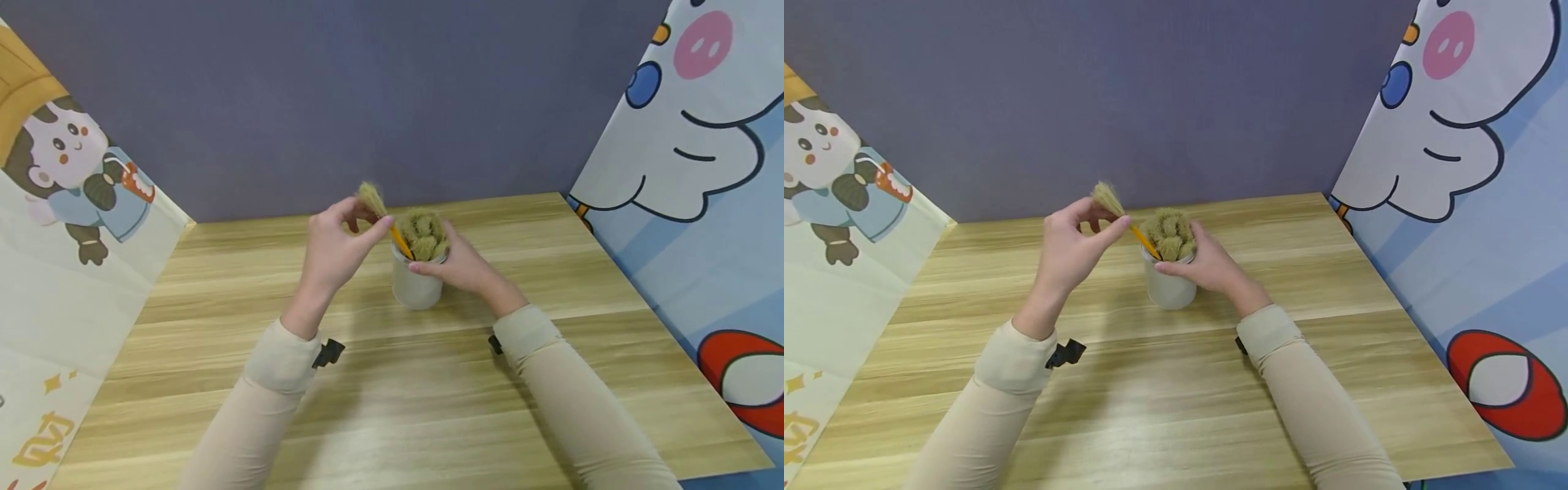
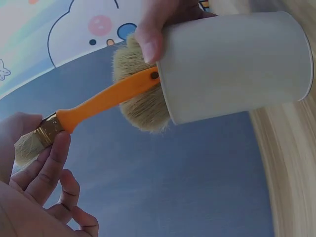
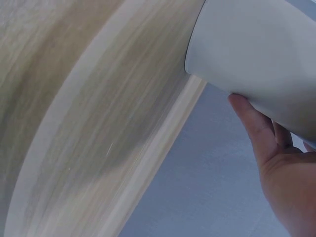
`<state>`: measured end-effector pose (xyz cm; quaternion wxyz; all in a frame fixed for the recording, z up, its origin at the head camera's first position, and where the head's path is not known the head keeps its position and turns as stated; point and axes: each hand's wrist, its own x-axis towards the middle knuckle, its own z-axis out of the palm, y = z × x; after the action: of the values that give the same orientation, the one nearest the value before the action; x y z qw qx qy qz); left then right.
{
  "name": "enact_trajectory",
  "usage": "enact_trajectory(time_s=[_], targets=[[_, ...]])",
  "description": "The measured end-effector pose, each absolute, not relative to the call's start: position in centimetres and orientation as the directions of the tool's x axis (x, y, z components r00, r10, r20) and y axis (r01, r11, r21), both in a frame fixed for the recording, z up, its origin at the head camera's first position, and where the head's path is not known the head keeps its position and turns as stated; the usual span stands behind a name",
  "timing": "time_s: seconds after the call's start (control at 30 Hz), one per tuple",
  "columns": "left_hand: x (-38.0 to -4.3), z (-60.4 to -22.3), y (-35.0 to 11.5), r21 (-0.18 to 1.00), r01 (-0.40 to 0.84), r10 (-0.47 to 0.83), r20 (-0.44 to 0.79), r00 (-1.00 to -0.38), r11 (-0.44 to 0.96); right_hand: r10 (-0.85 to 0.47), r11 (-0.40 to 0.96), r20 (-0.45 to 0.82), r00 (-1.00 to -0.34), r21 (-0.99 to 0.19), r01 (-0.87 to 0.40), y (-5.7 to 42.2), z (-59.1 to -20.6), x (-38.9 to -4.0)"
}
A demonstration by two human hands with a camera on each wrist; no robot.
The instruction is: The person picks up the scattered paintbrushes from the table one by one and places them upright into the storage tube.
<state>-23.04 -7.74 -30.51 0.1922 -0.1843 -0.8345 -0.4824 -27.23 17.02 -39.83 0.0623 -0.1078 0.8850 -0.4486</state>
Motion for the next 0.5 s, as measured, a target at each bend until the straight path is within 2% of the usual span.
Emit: enact_trajectory(time_s=[0.5], targets=[[-22.87, -30.59, -6.98, 0.650, 0.542, 0.145, 0.560, -0.816, 0.533, -0.246, 0.573, -0.034, -0.969, -0.811, -0.117, 17.15, -39.93, -27.43]])
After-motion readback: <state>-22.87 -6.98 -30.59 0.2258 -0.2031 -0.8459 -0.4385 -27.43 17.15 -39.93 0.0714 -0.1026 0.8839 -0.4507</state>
